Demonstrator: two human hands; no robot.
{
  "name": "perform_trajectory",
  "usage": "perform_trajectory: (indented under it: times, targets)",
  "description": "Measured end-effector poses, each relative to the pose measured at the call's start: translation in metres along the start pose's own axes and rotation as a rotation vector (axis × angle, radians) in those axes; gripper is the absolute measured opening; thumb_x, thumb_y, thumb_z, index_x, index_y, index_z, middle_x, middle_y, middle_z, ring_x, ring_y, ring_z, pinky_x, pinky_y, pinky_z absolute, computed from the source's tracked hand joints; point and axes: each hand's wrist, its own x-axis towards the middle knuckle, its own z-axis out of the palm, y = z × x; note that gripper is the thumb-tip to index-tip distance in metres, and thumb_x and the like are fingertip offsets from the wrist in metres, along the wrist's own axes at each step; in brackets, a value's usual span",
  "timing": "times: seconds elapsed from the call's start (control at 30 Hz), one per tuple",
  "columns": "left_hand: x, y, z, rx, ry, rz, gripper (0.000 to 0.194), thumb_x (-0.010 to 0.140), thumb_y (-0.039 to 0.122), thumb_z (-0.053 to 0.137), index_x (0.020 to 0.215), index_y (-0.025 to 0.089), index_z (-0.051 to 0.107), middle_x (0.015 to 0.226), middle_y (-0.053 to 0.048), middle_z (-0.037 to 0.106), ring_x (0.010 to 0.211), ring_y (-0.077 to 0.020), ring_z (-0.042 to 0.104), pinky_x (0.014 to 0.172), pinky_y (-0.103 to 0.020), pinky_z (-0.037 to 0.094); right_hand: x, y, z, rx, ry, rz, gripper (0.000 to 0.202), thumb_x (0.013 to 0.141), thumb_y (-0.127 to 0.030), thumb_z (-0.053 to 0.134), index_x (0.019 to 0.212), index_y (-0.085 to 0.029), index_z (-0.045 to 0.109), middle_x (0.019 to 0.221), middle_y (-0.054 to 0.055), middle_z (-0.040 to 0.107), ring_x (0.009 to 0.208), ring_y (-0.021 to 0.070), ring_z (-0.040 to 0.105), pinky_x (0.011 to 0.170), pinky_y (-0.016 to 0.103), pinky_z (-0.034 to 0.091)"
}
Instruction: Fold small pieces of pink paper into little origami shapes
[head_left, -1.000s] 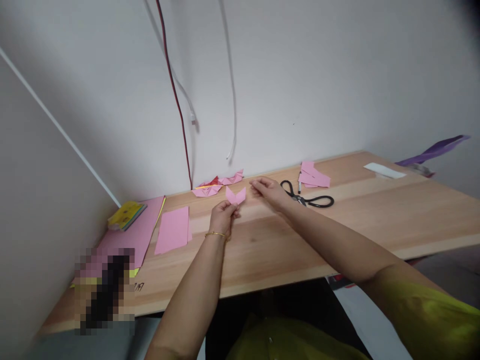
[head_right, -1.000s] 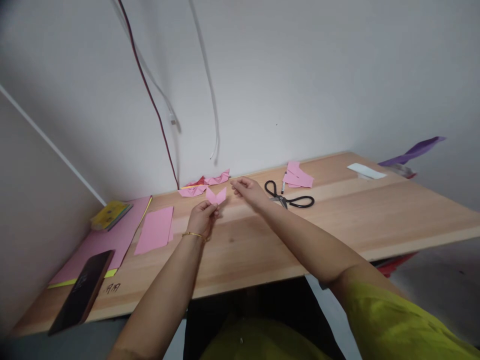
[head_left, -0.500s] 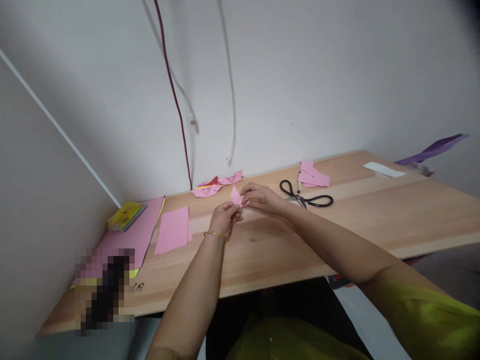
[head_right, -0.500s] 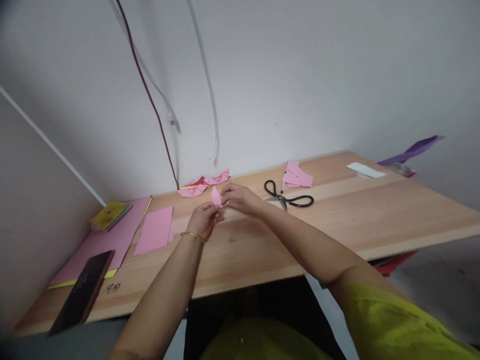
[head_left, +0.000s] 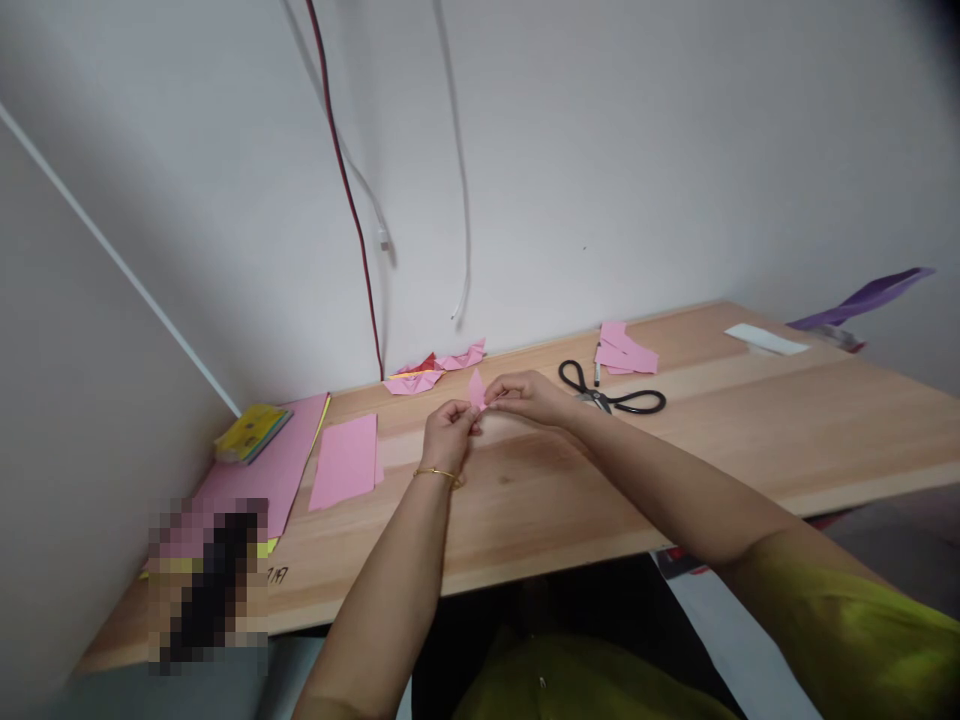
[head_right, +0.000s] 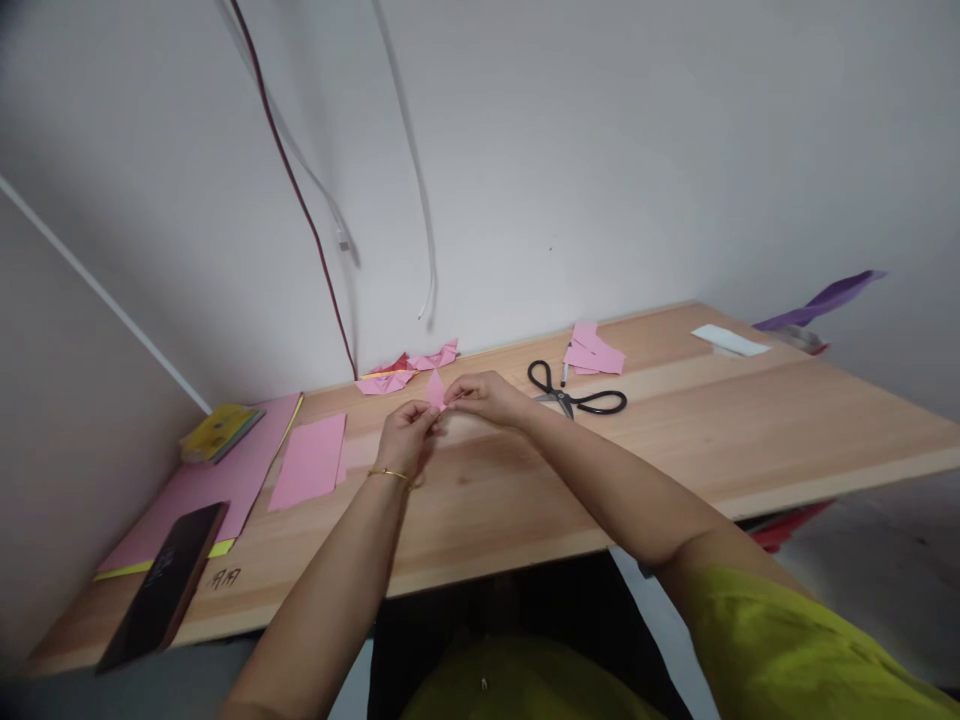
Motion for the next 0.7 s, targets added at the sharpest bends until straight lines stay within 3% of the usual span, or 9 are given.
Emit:
perform_trajectory:
  times: [0.2,0.43,0.7]
  targets:
    - [-0.0021,0.0042,-0.0004,0.072,-0.041,0.055,0.022,0.066,0.036,0.066,0.067,0.015,0.061,0.059,0.0,0.057,0.053,-0.0087,0.052,0.056,-0.021,0.042,-0.0006,0.0026,0.0031,0.063,0.055,0.09,0.022,0.074,-0.035,0.059,0.083,-0.016,0.065,0.083,0.005,0.068,0.078,0.0154,0.062,0.074,0.027,0.046]
    - [-0.0046,0.0074,0.0024,0.05,-0.082,-0.011,0.025,0.061,0.036,0.07,0.069,0.014,0.062,0.058,0.0,0.057,0.054,-0.0093,0.052,0.056,-0.021,0.041,0.0003,0.0034,0.004,0.096,0.053,0.08,0.02,0.073,-0.034,0.06,0.081,-0.015,0.063,0.082,0.004,0.066,0.078,0.0151,0.061,0.074,0.027,0.046]
    - [-0.005,0.0067,0.0036,0.079,-0.09,0.018,0.022,0.064,0.035,0.066,0.066,0.014,0.058,0.06,0.001,0.055,0.054,-0.0085,0.05,0.056,-0.021,0.042,-0.0004,-0.0046,0.0042,0.121,0.094,0.108,0.016,0.071,-0.029,0.061,0.077,-0.014,0.06,0.076,0.002,0.062,0.072,0.0129,0.056,0.066,0.024,0.043]
